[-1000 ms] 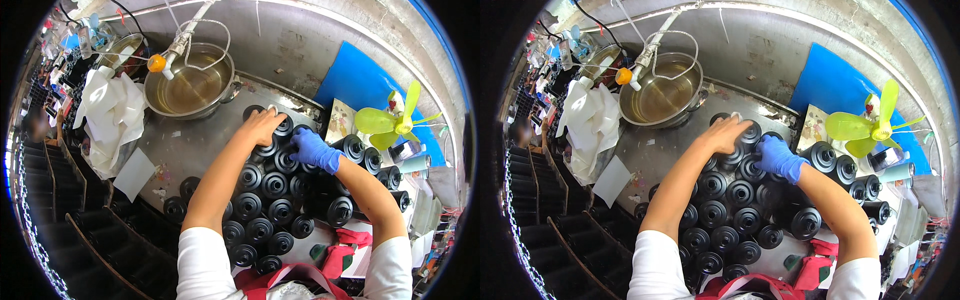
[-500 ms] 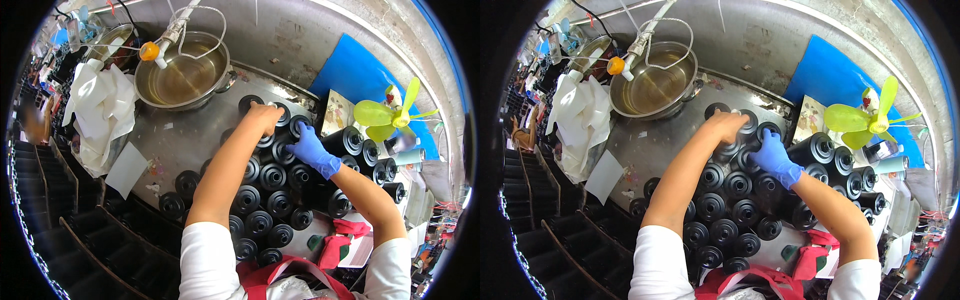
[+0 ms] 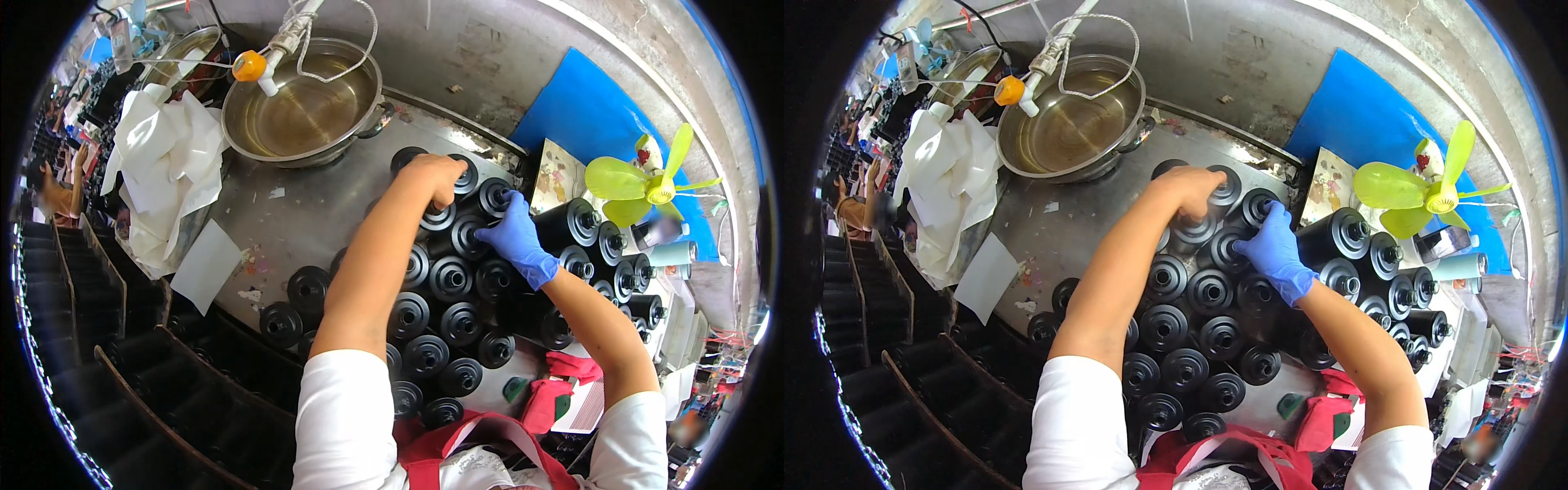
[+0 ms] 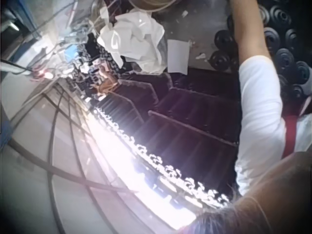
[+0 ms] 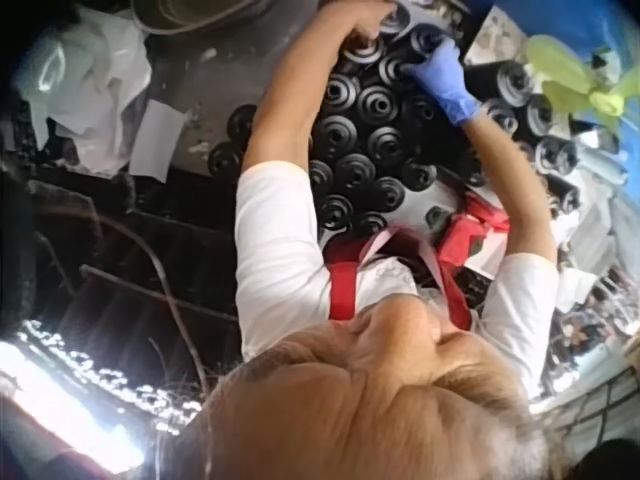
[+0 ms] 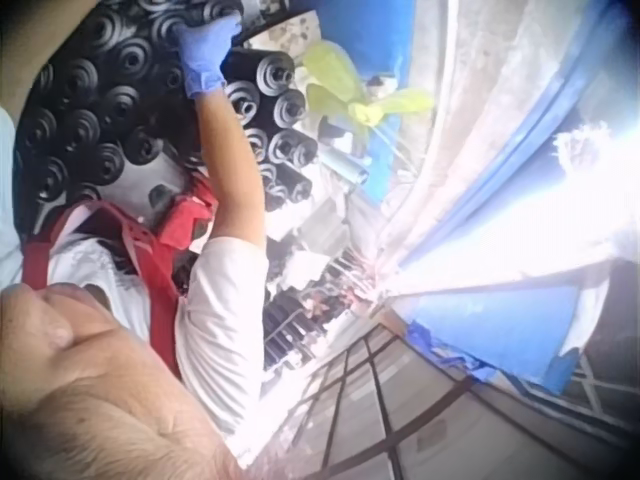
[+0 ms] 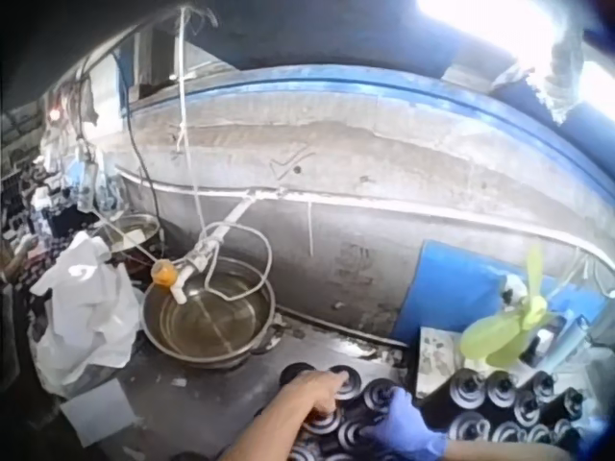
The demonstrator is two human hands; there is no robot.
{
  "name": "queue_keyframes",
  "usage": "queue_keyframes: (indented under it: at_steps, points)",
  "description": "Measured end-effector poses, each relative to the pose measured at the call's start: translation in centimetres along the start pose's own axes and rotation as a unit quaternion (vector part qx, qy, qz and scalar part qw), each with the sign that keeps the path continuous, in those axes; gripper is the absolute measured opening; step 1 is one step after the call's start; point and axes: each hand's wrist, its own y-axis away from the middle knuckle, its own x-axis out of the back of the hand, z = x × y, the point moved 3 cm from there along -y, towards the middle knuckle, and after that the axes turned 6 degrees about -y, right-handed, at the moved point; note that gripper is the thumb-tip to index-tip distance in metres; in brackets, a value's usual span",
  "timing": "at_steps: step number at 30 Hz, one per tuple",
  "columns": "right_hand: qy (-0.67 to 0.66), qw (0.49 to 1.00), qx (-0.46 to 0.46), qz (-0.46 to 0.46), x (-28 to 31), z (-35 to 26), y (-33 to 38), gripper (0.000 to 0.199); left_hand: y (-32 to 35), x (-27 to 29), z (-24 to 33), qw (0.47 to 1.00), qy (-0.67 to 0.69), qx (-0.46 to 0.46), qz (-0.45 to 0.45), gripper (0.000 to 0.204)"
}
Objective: The person wipes the tops of black cylindrical containers with a white cloth and then applies decorative labels to their sides. The person handles the containers one at a time, smoothing the labels with a green tool to ensure they adhere properly.
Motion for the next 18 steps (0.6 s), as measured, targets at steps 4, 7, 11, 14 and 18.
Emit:
queue_keyframes:
  at_steps: [4,7,11,14,18]
  points:
    - [0.004,0.997,-0.051,-0.049,0.1,-0.6,-0.6,0.100,-0.1,-1.3,-2.5,0.997,0.063,0.025,0.042,0.068]
    - [0.026,0.992,-0.069,-0.100,0.2,-0.1,-1.9,0.096,1.6,-1.0,-2.8,0.988,0.084,0.059,0.118,0.067]
    - [-0.042,0.983,-0.082,-0.159,-0.2,0.2,-3.3,0.095,4.2,2.0,-2.3,0.966,0.096,0.070,0.231,0.068]
    - [-0.076,0.974,-0.124,-0.174,-1.1,1.0,-4.1,0.087,7.9,6.0,-0.8,0.954,0.186,0.078,0.221,0.066]
    - [-0.090,0.975,-0.122,-0.165,-0.7,-0.2,-3.0,0.070,13.5,10.0,1.1,0.923,0.249,0.113,0.271,0.068]
